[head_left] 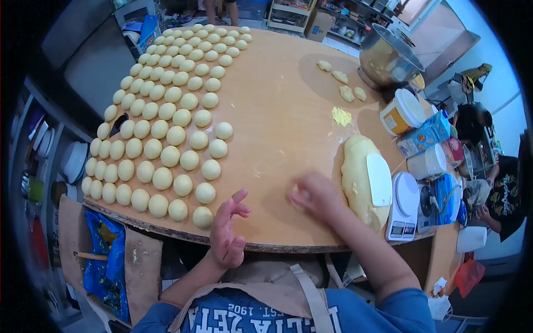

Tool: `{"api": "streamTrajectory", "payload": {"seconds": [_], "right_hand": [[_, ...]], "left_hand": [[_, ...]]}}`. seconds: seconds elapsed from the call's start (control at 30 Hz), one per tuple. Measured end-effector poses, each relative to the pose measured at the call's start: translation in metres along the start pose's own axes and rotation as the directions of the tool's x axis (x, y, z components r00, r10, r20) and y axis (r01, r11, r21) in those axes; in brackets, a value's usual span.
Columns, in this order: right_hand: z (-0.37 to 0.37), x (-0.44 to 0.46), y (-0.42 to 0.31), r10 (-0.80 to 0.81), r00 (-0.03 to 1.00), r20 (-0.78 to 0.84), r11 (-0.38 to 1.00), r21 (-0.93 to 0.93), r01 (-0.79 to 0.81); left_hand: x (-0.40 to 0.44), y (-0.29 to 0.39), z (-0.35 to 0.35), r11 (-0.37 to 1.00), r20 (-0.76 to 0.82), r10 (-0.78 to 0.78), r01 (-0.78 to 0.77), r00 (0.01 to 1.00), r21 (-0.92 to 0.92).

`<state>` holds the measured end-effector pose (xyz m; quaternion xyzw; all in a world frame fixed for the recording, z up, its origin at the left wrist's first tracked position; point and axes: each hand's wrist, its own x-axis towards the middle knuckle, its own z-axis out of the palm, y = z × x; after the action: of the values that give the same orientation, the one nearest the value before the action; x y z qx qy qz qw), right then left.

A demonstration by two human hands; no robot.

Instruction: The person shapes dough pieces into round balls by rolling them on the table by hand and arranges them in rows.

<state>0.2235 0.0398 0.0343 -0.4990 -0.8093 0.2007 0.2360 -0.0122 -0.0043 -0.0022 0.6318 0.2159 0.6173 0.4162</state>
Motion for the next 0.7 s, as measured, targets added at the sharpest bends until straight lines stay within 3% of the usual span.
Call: {"api": "streamTrajectory", "payload": {"seconds": [0.03,0.13,0.23,0.33,0.43,0.53,0.63,0.7], "right_hand": [[0.002,0.016,0.003,-0.024,0.989,-0.148,1.000,0.008,0.026],[0.027,0.033,-0.037,-0.031,0.999,0.014,0.994,0.108,0.030],[0.020,-0.023,-0.042,-0.148,0.986,0.083,0.958,0.261,0.122],[-0.004,-0.024,-0.010,0.115,0.993,0.017,0.993,0.023,-0.115],[0.015,0.039,-0.006,-0.068,0.979,-0.191,0.994,0.072,0.083],[0.032,0.020,-0.041,-0.088,0.985,0.145,0.994,0.074,0.078],[0.023,-0.031,-0.023,-0.160,0.987,0.014,0.960,0.236,0.153],[0.011,-0.016,0.002,-0.086,0.994,-0.066,0.996,0.027,0.088]], "left_hand": [[0.001,0.000,0.000,1.000,0.017,0.007,-0.007,1.000,0.015],[0.001,0.002,0.001,1.000,-0.029,-0.012,0.012,0.999,-0.009],[0.001,0.003,0.001,0.999,-0.032,-0.029,0.030,0.999,0.039],[0.002,0.001,0.000,1.000,-0.009,-0.011,0.011,1.000,0.010],[0.001,0.002,0.001,1.000,0.005,-0.018,0.018,1.000,-0.007],[0.002,0.004,0.002,0.999,-0.013,-0.042,0.042,0.999,-0.001],[0.002,0.002,-0.001,0.999,-0.011,-0.033,0.033,0.999,-0.006],[0.000,0.001,0.000,1.000,0.000,-0.024,0.024,1.000,-0.010]]}}
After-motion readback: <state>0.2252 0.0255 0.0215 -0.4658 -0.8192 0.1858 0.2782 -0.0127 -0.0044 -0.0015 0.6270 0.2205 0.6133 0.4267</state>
